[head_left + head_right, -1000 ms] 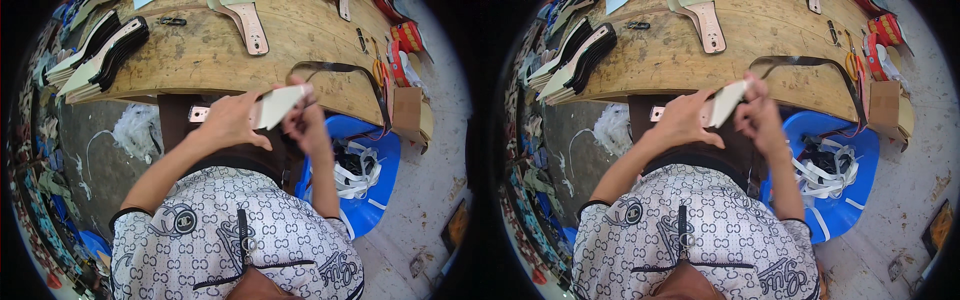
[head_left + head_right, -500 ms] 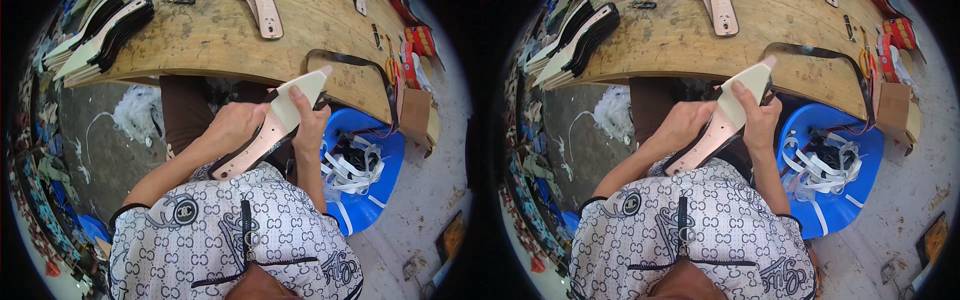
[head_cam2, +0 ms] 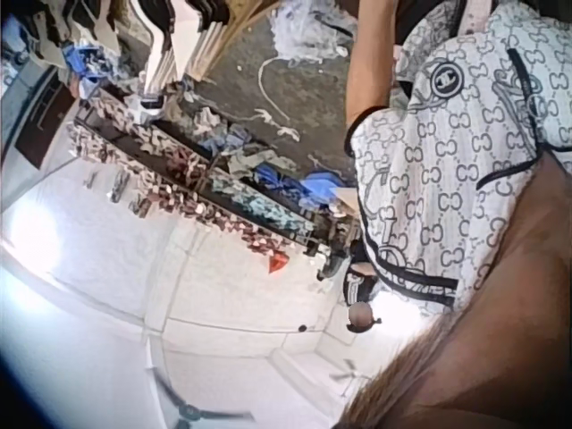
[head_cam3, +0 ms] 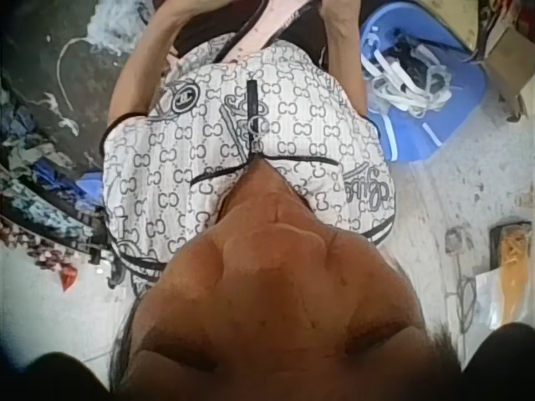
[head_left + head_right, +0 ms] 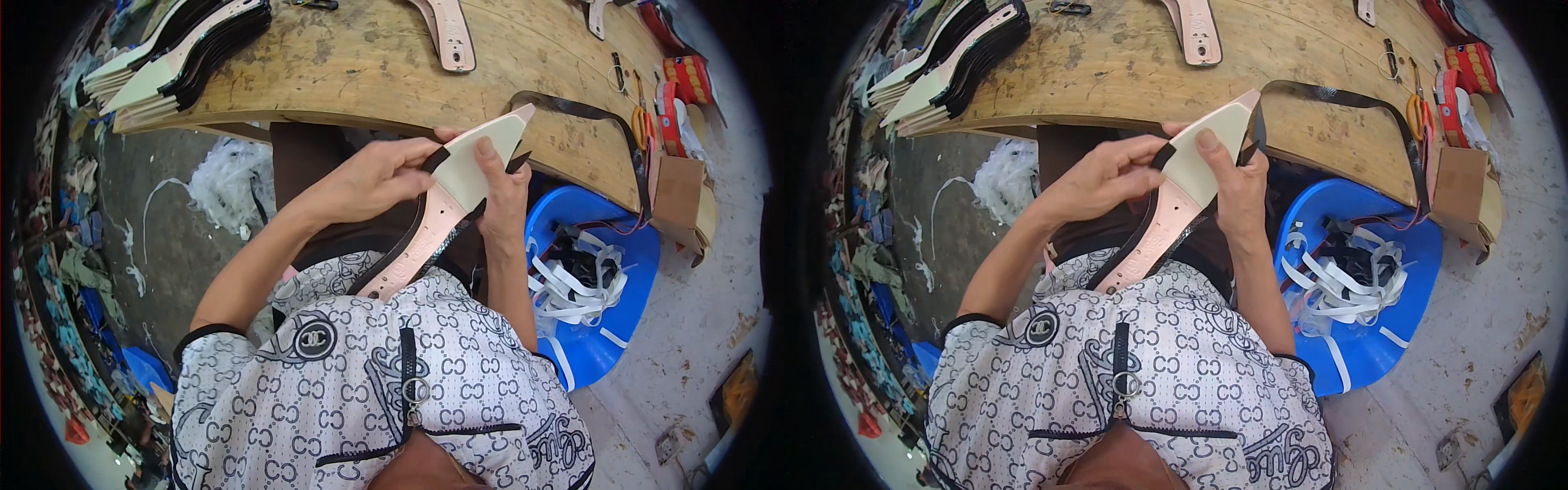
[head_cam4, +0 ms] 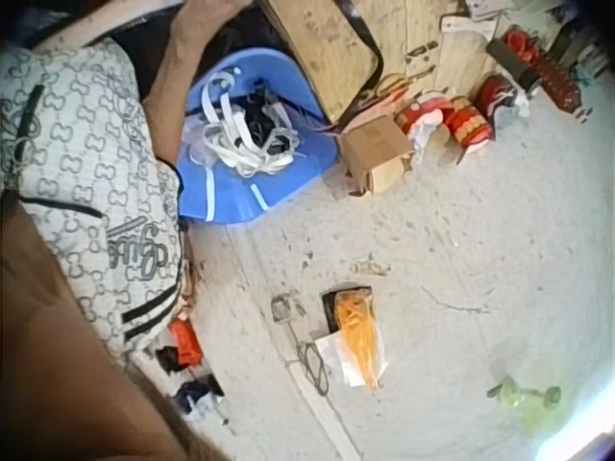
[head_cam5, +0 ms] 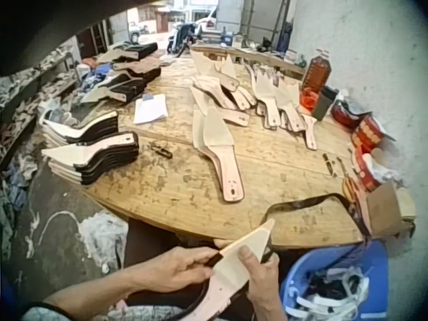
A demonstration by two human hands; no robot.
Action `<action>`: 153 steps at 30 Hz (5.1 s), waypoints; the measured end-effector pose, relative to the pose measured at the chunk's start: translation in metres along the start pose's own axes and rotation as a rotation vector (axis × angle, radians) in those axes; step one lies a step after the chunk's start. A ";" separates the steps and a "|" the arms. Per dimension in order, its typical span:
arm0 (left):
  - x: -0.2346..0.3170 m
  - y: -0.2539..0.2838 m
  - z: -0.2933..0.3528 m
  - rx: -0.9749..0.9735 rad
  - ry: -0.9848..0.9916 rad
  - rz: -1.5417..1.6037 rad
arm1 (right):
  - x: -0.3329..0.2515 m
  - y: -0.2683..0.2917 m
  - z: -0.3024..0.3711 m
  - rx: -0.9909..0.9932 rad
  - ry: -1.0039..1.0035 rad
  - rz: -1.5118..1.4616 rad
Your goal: The person attaches edge strips along the contours of shoe insoles by hand, trimming the excess material with snips, and pulls plastic strips from a bin.
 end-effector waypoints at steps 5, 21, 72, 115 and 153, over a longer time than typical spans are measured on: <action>-0.001 0.025 -0.020 0.099 -0.129 0.071 | 0.009 -0.007 -0.010 0.022 0.037 -0.001; 0.029 0.153 0.005 1.230 -0.680 0.295 | 0.022 0.002 -0.003 -0.060 0.038 0.316; -0.091 -0.055 0.004 -0.196 0.488 0.442 | -0.011 -0.029 0.003 -0.150 0.403 0.983; 0.036 0.225 -0.172 0.694 -0.134 -0.011 | -0.047 0.121 0.040 0.556 0.322 0.180; -0.009 0.122 -0.028 0.754 -0.538 0.822 | 0.033 -0.023 -0.104 -0.017 0.052 0.069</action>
Point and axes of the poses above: each hand's wrist, its own z-axis away from the middle knuckle, its own y-axis out of the back of the hand, x = y × z, the point moved 10 cm from there along -z, towards the middle knuckle, and after that the axes turned 7 degrees about y, right-handed, at the moved point
